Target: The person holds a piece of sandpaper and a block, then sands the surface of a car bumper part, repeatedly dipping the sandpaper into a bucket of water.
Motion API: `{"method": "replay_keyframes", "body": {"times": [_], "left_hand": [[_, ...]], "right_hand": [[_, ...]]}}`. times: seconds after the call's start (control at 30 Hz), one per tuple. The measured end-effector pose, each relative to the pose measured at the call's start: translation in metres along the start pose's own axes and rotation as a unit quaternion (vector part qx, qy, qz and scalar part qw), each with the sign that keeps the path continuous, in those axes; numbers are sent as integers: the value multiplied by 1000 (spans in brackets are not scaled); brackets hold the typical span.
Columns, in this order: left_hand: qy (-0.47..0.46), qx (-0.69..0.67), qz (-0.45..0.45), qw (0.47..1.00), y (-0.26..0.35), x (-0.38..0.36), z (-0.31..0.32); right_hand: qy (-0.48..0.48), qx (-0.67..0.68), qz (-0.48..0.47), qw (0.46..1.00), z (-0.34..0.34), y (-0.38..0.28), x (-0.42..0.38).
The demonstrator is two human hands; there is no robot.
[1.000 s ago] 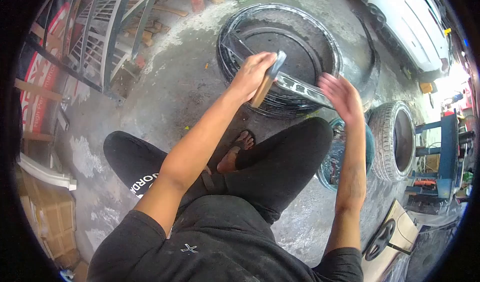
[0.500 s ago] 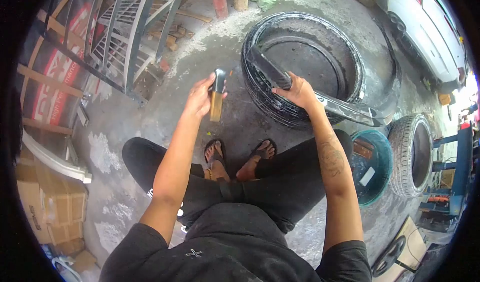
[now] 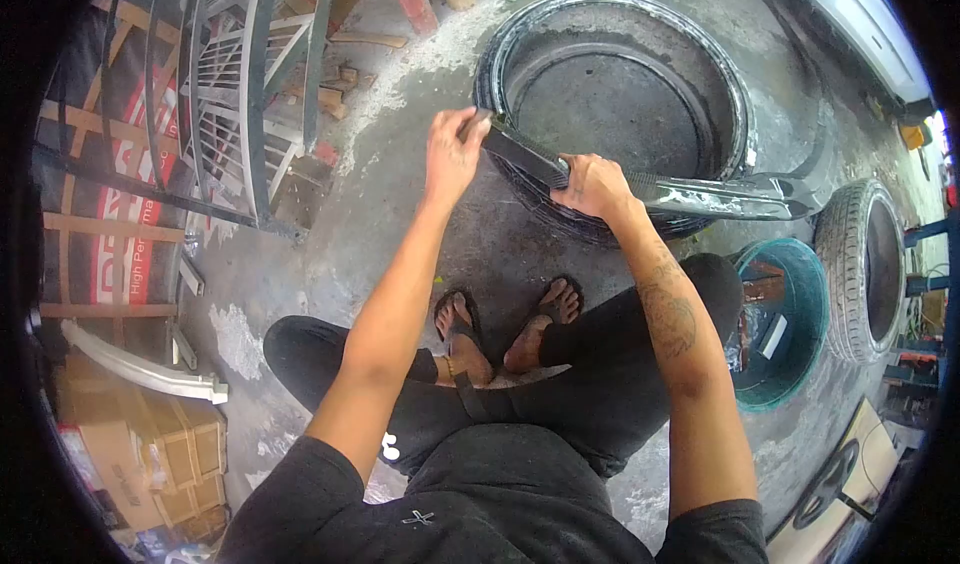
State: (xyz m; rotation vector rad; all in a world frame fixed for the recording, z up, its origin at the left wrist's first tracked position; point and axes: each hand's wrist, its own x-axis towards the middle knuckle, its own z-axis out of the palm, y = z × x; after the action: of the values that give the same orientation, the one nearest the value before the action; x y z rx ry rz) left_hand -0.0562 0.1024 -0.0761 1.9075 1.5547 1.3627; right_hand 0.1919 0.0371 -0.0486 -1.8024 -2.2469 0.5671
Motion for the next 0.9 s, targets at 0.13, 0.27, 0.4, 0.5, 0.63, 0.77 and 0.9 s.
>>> {"method": "replay_keyframes", "body": {"times": [0.13, 0.27, 0.4, 0.5, 0.63, 0.77, 0.9], "left_hand": [[-66, 62, 29, 995, 30, -1, 12], [-111, 64, 82, 988, 55, -27, 7], [-92, 70, 31, 993, 26, 12, 8], [-107, 45, 70, 991, 53, -33, 14], [-77, 117, 32, 990, 4, 17, 9], [-17, 56, -85, 995, -41, 40, -12], [-75, 9, -16, 997, 10, 3, -15]], "right_hand": [[3, 15, 8, 1000, -9, -11, -8], [29, 24, -15, 999, 9, 4, -3], [2, 26, 1, 1000, -1, -1, -4], [8, 21, -1, 1000, 0, 0, 0], [33, -3, -26, 999, 17, 6, -6], [66, -8, -44, 997, 20, 8, -6], [57, -8, -24, 998, 18, 5, -4]]}}
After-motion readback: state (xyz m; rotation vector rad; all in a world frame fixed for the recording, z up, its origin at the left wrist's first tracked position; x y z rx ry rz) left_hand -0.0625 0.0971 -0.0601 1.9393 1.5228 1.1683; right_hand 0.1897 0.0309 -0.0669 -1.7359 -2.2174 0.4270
